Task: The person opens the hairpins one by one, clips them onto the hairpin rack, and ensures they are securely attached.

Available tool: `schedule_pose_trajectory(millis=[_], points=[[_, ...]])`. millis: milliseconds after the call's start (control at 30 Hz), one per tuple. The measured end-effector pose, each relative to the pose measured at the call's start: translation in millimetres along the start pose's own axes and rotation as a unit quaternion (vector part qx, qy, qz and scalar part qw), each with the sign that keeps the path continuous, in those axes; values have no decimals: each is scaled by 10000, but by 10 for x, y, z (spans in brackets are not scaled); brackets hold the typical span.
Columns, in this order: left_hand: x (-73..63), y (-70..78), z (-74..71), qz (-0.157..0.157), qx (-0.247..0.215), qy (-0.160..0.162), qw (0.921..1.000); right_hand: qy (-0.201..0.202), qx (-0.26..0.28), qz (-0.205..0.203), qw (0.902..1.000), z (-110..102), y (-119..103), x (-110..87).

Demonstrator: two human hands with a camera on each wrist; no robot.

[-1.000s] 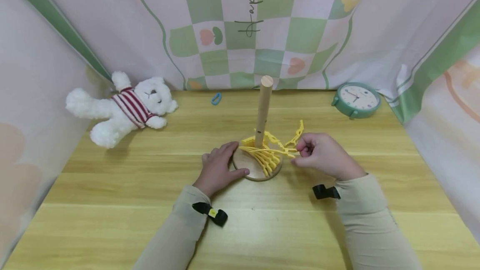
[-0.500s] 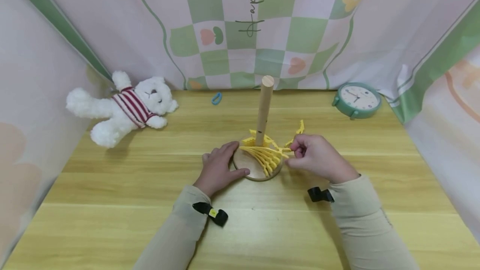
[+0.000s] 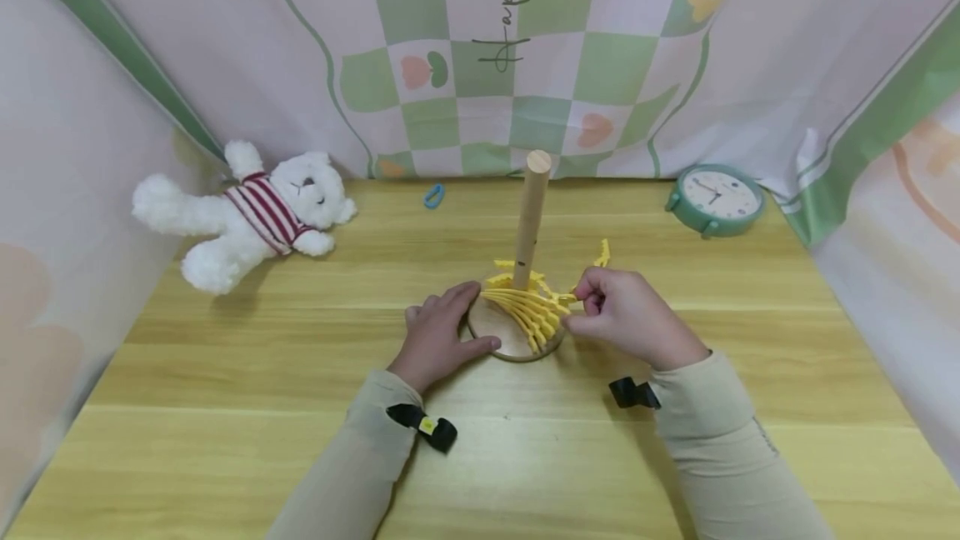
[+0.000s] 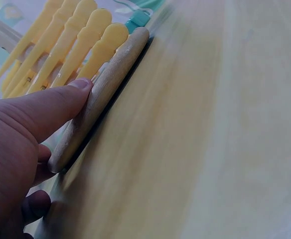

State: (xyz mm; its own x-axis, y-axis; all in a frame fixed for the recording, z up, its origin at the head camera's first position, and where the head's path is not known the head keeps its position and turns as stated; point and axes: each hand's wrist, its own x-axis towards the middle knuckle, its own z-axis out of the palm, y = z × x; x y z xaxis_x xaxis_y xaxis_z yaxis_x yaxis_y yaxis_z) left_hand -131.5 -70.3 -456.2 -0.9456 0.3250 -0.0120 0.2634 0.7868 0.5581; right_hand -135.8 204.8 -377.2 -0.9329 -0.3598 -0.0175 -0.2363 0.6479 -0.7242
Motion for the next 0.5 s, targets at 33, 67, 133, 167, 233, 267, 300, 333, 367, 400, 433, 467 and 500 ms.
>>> schedule_pose_trajectory(millis=[33, 67, 133, 167, 233, 267, 300, 333, 367, 400, 433, 467, 500], points=[[0, 5, -3, -4, 2, -11, 10000, 0, -22, 5, 10000, 1, -1, 0], [0, 9, -4, -8, 7, -18, 10000, -7, -43, 15, 10000, 0, -3, -1], [1, 14, -5, -22, 18, -43, 10000, -39, -59, 59, 10000, -5, -6, -4], [0, 15, -4, -30, 19, -50, 10000, -55, -79, 80, 9999, -10, -9, -6], [1, 16, -3, -43, 32, -61, 10000, -82, -134, 105, 9998, -23, -13, -8], [1, 17, -2, -47, 42, -62, 10000, -98, -153, 119, 9998, -30, -13, -9], [2, 16, -1, -49, 52, -64, 10000, -116, -159, 128, 9997, -37, -13, -8], [2, 17, -2, -46, 45, -58, 10000, -133, -177, 136, 9997, -43, -13, -8], [1, 17, -3, -43, 36, -54, 10000, -133, -197, 130, 9996, -49, -12, -7], [0, 19, -7, -38, 17, -47, 10000, -127, -219, 127, 9996, -54, -8, -6], [-1, 19, -8, -32, 13, -43, 10000, -126, -211, 134, 9996, -58, -3, -5], [-2, 19, -10, -30, 2, -38, 10000, -119, -218, 134, 9996, -61, 1, -4], [-3, 20, -13, -28, -4, -35, 10000, -110, -212, 120, 9996, -62, 3, -2]])
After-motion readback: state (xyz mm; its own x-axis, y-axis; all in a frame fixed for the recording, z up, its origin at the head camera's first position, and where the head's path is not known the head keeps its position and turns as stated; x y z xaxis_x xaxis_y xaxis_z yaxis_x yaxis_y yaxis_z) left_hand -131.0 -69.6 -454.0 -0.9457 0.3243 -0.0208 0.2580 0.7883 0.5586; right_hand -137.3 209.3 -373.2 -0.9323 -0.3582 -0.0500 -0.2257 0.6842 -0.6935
